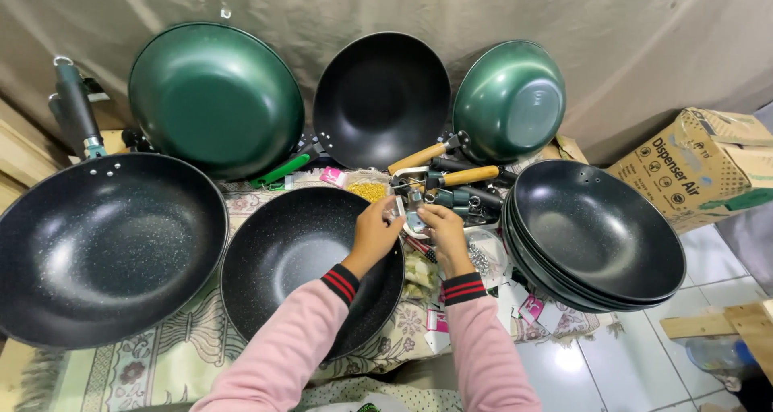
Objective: Attaching a handle to a wok using a screwdriver and screws.
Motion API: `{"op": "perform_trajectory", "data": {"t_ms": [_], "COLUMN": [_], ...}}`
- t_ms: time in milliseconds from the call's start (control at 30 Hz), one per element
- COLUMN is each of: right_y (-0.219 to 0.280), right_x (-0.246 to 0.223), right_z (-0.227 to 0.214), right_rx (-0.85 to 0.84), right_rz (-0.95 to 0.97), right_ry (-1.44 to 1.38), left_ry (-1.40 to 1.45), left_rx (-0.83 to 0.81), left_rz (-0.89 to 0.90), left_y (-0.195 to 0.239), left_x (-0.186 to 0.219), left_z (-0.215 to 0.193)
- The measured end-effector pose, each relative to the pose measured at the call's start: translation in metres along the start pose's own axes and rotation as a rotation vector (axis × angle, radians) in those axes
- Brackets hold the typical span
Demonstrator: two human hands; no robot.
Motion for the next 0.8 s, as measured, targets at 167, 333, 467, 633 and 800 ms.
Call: {"op": "perform_trajectory", "data": {"t_ms": [167,333,467,633,800], "right_y": [0.059,0.081,0.074,0.086,0.074], "right_x": [-0.024,-0.031,-0.040,-0.065,-0.058], "right_z": [0.035,0.040,0.035,0.026,0.006], "right_rx": [-0.223,-0.275,-0.263,-0.176,-0.054], "right_rz": [0.091,0.019,-0.305,-0.597,-0.446], "right_ry": [-0.203,-0.171,0.009,0.166,0.057], "left_ry": [0.300,0.310,0.052,-0.016,-0.306], "left_rx": [-0.004,0.002,0.011,0.025,-0.130], "left_rz": [-0.357,-0.348,-0.127,-0.014,-0.063], "left_y": [0.022,0.034,0.033,0.039,0.072], "left_x": [-0.013,-0.002,0.014,0.026,0.028], "left_z": [-0.016,-0.046,-0.068,-0.063,-0.033]}}
Point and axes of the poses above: each hand's wrist, its own y-axis away from the middle knuckle, its own z-axis out of the palm, x = y × z, the point moved 9 cm from there along -y, towards the middle knuckle, and after that the axes turned 12 degrees about x, right-handed, at the moved point
